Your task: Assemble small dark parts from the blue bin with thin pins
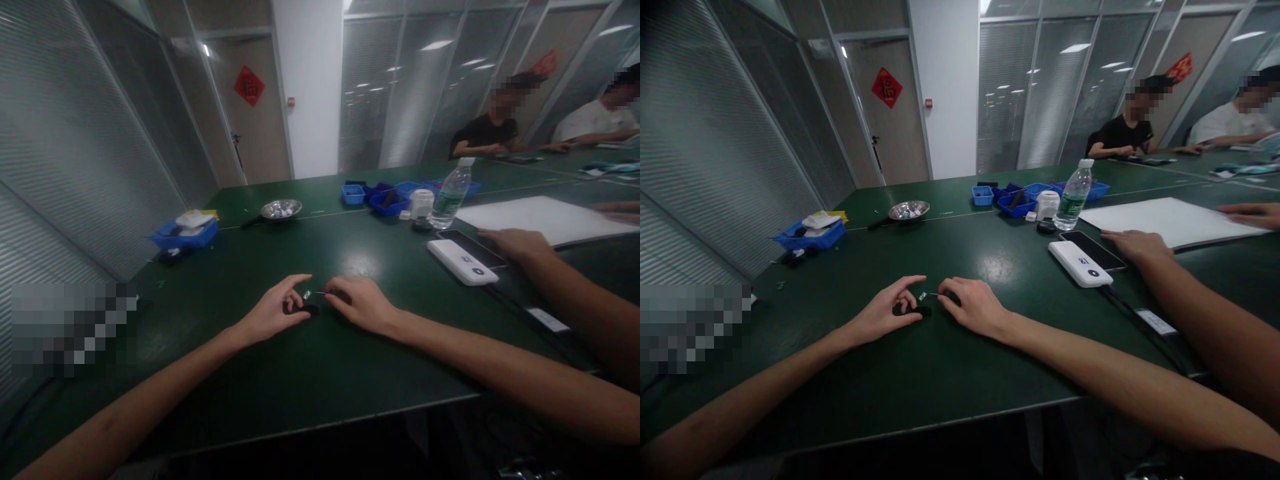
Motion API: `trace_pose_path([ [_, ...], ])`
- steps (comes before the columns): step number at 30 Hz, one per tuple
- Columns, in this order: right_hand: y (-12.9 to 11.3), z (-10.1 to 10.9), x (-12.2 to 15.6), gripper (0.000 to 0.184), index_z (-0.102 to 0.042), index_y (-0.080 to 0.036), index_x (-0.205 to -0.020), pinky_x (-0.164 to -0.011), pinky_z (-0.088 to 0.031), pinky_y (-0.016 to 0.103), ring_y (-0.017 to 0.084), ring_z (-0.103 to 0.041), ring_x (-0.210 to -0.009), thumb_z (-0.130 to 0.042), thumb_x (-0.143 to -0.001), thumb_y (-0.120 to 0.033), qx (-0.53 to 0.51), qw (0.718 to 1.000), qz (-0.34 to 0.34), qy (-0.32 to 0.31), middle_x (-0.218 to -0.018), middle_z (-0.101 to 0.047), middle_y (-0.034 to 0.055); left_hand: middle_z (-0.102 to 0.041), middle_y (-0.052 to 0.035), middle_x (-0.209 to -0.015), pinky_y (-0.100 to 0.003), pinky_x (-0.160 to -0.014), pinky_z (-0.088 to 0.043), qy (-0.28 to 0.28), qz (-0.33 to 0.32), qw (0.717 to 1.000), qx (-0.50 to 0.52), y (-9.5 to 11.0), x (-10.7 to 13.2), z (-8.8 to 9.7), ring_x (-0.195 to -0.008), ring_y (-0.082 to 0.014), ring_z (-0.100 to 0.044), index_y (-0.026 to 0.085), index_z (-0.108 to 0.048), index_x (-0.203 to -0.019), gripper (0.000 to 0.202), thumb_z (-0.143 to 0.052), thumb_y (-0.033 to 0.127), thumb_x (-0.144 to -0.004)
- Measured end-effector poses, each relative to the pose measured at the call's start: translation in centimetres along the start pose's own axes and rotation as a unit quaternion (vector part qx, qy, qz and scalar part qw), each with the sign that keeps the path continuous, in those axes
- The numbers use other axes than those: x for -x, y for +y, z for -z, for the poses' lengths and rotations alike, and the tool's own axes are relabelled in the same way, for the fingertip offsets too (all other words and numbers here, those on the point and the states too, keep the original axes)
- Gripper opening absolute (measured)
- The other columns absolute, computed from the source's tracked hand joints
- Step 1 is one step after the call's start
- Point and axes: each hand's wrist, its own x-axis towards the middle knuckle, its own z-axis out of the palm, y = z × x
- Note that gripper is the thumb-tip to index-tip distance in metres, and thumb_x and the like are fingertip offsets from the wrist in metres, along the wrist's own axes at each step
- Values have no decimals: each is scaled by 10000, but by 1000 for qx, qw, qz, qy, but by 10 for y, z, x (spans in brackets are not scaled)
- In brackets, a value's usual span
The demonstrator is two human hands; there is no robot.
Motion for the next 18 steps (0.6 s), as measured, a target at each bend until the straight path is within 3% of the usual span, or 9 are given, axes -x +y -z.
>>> trace_pose_path([
  [3, 4, 3, 2, 181, -673, -208, -1107, -661, -413, 276, 157, -616, -731, -568, -1030, -333, 8, 1000, -23, 2, -934, -705, 39, -526, -121, -1472, -332, -744, -565, 15, -21, 999, -41, -1, 4, 3, -883, -167, -647, 256, -621, -1349, 447, -726, 303, -917],
  [6, 7, 3, 3, 182, -676, -211, -1110, -671, -417, 276, 159, -619, -750, -576, -1027, -338, 10, 1000, -28, 8, -954, -709, 44, -520, -83, -1499, -421, -957, -536, 30, -61, 992, -102, -2, 6, 6, -1145, -238, -620, 248, -725, -1143, 192, -659, 294, -969],
  [9, 6, 3, 2, 175, -676, -209, -1103, -692, -426, 280, 162, -623, -769, -579, -1025, -331, 9, 1000, -27, 6, -955, -710, 42, -643, -71, -1372, -498, -1098, -431, 8, -87, 986, -144, -2, 4, 7, -1308, -266, -547, 264, -698, -1214, 227, -617, 299, -1005],
  [13, 5, 3, 2, 178, -678, -207, -1099, -703, -430, 284, 164, -625, -782, -574, -1027, -332, 11, 1000, -22, 0, -961, -711, 44, -671, -72, -1359, -478, -1107, -404, -19, -102, 976, -193, -10, -1, 12, -1325, -247, -551, 257, -654, -1310, 292, -566, 311, -1036],
  [15, 4, 4, 2, 180, -677, -206, -1102, -691, -428, 281, 160, -620, -772, -576, -1026, -334, 11, 1000, -22, -3, -961, -708, 44, -664, -77, -1372, -479, -1105, -404, -7, -96, 971, -221, -23, -3, 24, -1321, -250, -554, 251, -656, -1322, 311, -556, 321, -1036],
  [18, 5, 5, 3, 178, -675, -206, -1102, -673, -424, 279, 155, -612, -752, -583, -1022, -335, 12, 1000, -24, -7, -939, -697, 37, -673, -88, -1354, -497, -1099, -413, 31, -51, 966, -251, -55, -2, 59, -1298, -269, -567, 233, -667, -1311, 338, -548, 366, -1024],
])
